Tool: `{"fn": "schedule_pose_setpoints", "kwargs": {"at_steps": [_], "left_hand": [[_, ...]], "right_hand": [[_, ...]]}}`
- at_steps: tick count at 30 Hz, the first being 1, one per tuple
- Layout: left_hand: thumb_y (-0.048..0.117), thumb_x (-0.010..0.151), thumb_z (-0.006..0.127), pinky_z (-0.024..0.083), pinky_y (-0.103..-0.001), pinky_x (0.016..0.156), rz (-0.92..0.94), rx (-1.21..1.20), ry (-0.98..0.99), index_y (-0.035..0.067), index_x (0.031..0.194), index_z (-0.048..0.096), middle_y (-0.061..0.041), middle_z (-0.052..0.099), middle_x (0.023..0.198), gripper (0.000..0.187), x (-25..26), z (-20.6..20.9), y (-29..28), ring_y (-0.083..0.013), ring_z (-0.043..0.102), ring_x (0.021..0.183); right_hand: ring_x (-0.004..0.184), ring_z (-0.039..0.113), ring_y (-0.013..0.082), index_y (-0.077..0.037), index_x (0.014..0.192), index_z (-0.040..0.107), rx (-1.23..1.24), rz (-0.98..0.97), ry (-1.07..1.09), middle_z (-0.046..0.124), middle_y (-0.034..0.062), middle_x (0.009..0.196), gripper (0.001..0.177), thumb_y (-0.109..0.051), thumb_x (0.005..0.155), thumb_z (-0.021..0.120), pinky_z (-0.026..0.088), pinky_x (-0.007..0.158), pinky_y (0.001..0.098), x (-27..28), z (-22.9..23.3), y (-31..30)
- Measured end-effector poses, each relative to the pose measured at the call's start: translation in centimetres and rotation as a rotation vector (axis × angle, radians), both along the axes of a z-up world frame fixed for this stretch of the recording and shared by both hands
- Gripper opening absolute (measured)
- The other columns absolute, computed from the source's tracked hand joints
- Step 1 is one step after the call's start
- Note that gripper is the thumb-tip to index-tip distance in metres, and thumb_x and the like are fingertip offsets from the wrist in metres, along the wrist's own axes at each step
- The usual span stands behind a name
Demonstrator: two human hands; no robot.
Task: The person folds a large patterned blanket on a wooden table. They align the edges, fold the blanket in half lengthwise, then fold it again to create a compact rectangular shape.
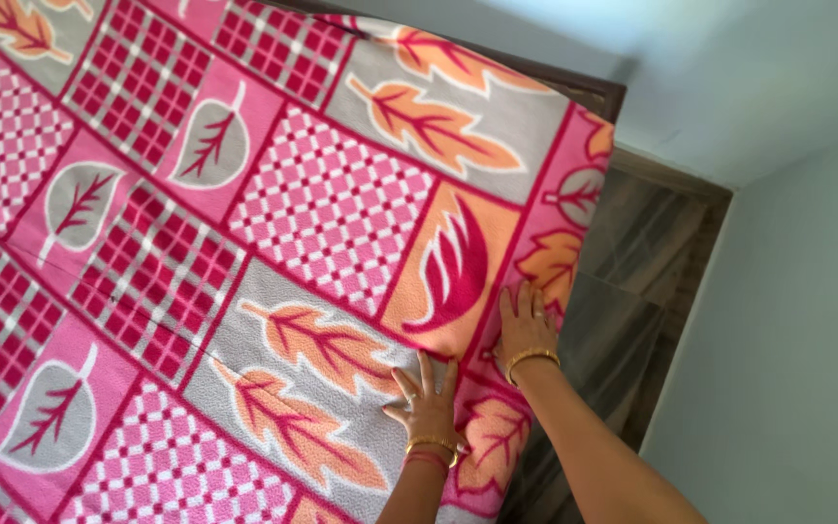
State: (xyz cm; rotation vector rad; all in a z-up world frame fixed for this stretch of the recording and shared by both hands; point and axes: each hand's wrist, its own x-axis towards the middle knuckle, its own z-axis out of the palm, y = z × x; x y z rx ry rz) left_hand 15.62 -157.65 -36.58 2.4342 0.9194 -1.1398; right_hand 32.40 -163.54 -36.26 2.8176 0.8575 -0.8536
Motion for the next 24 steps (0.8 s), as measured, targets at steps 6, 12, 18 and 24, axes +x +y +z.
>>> {"fn": "schedule_pose_setpoints", "kwargs": {"at_steps": [6,12,18,24], "left_hand": [[0.058,0.056,0.096,0.025,-0.086,0.105,0.040,-0.080,0.008,0.044,0.163,-0.008,-0.013,-0.026,0.169,0.149,-0.1,-0.1,0.3,-0.0568,-0.014,0.150],[0.048,0.062,0.098,0.024,-0.087,0.103,0.034,-0.107,0.015,0.043,0.165,-0.004,-0.014,-0.025,0.169,0.145,0.2,-0.5,0.5,-0.0577,-0.014,0.150],[0.051,0.072,0.092,0.028,-0.078,0.112,0.130,-0.226,0.069,0.040,0.164,0.012,-0.013,-0.013,0.171,0.122,1.2,2.0,2.0,-0.0538,-0.003,0.154],[0.043,0.085,0.076,0.052,-0.041,0.103,0.587,-0.164,-0.541,0.018,0.123,0.065,-0.006,0.067,0.127,0.047,4.7,2.4,8.6,-0.0262,0.063,0.121]], "right_hand": [[0.154,0.014,0.0376,-0.018,0.161,0.019,-0.056,0.054,-0.030,0.011,0.0158,0.168,0.112,-0.039,0.076,0.088,0.033,0.118,0.0528,0.1,-0.5,0.3],[0.153,0.019,0.0375,-0.017,0.160,0.019,-0.092,0.128,-0.062,0.014,0.0170,0.167,0.113,-0.044,0.075,0.088,0.037,0.117,0.0497,0.8,0.4,0.6],[0.141,0.036,0.0372,-0.016,0.149,0.037,-0.147,0.136,0.173,0.034,0.0164,0.152,0.089,-0.051,0.080,0.080,0.044,0.110,0.0459,4.2,1.0,0.7],[0.100,0.071,0.0369,-0.013,0.110,0.074,0.324,-0.027,0.204,0.074,0.0157,0.109,0.049,-0.054,0.089,0.059,0.057,0.089,0.0462,15.5,0.1,2.5]]}}
